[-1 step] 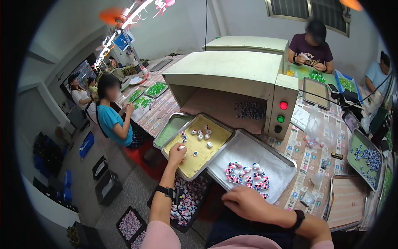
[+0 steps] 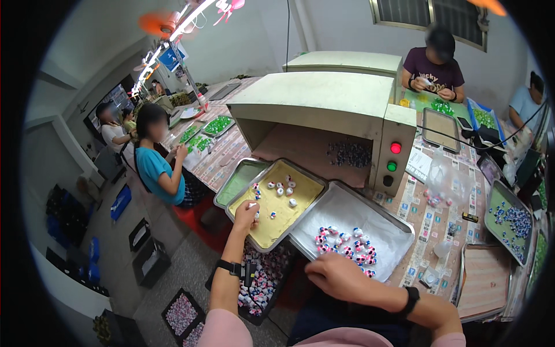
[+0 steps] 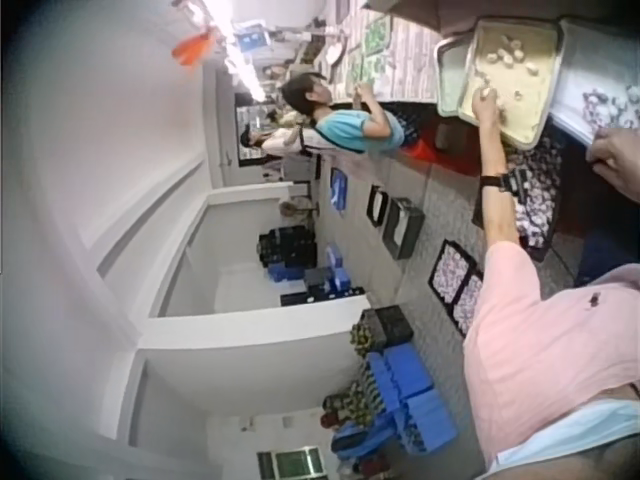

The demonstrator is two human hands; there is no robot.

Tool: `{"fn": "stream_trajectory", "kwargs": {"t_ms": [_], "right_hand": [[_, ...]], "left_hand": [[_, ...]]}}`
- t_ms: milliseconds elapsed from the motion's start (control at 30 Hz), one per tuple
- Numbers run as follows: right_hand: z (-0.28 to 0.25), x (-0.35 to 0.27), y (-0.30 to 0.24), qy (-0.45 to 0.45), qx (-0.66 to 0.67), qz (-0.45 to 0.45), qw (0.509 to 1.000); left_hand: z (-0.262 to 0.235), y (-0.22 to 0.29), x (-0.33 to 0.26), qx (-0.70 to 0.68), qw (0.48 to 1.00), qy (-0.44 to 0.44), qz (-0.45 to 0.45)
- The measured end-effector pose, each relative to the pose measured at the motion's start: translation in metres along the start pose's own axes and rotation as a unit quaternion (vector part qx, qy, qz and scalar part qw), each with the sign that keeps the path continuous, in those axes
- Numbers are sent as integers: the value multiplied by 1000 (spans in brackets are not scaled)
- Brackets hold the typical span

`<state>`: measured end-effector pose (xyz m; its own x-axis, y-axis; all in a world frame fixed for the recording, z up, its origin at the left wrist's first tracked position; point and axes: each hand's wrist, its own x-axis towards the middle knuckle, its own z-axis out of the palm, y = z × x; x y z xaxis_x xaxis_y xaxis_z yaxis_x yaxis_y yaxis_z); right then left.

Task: The person assembles small, round, multi-colored candy pieces by hand. They pick up individual components from trays and combine them into finished units, placing the completed items into a metal tray. The task is performed in a repetitive, one-at-a-time manner at a workstation.

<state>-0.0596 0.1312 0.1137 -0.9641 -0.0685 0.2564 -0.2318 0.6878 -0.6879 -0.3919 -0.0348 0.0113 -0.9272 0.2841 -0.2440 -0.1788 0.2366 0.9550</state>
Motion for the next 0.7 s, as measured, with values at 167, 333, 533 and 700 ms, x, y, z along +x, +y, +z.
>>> {"fn": "stream_trajectory", "kwargs": {"t_ms": [167, 333, 533, 700], "right_hand": [[45, 87, 41, 14, -29, 85, 996], [91, 141, 48, 34, -12, 152, 988], [119, 191, 60, 41, -99, 163, 981], [123, 207, 84, 52, -175, 151, 971]], "left_hand": [[-29, 7, 6, -488, 859, -80, -135], [-57, -11, 44, -448, 873, -66, -182], [-31, -9, 56, 247, 948, 44, 196], [-1, 24, 44, 488, 846, 62, 206]]}}
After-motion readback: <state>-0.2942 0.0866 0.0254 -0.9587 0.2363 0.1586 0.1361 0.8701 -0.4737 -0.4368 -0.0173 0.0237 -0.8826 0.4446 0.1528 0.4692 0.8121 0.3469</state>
